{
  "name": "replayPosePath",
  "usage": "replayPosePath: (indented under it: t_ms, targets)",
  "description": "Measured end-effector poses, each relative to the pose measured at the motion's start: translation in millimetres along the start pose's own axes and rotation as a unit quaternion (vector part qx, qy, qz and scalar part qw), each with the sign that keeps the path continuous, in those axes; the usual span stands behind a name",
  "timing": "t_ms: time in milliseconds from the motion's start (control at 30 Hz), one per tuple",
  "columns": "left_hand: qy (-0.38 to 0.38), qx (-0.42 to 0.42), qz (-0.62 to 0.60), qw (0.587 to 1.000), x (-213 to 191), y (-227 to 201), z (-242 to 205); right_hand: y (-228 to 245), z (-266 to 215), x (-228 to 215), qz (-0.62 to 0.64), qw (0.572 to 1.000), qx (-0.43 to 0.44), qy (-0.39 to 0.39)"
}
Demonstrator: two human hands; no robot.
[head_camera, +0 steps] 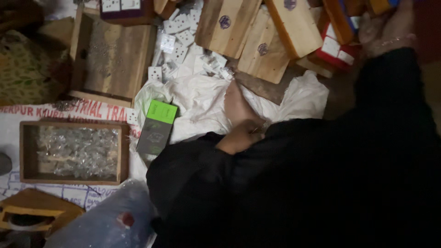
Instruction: The person sits on the floor and unpacks small white electrical components from plastic bags and boxes. They remove items one by one, inspect them briefly, and place them on the floor or into nearby containers.
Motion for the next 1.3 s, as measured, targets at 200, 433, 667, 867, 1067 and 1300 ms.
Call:
replayPosePath:
  t_ms: [200,433,667,867,1067,1300]
  targets:
    - [-0.028,-0.002,0.042,0.999,-1,-1,-3,-15,-5,-4,-0.082,0.997,0.007,0.001]
    - [-0.012,0.004,0.028,1.000,0,-6,-5,-29,-33,-16,-0.382,0.919,-0.089,0.043]
    - [-0.013,0.020,0.022,0.999,-4,-23,-18,-107,-135,89,-0.555,0.719,-0.154,0.389]
    - [-0.028,0.028,0.062,0.997,-4,-21,-22,-174,-204,199,-0.551,0.638,-0.111,0.527]
    - [-0.037,0.115,0.123,0.985,6,-13,-6,-207,-201,243,-0.636,0.562,-0.171,0.501]
    - [-0.049,0.109,0.132,0.984,11,-9,4,-213,-206,267,-0.645,0.552,-0.198,0.490]
Point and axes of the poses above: each hand's wrist, its own z-axis towards the middle knuckle, its own x-axis out of the palm, y = z × x, the point moved 4 cm from there along z, towards the middle knuckle, and after that the axes turned 12 degrees about -x, right-handed, at the moved point
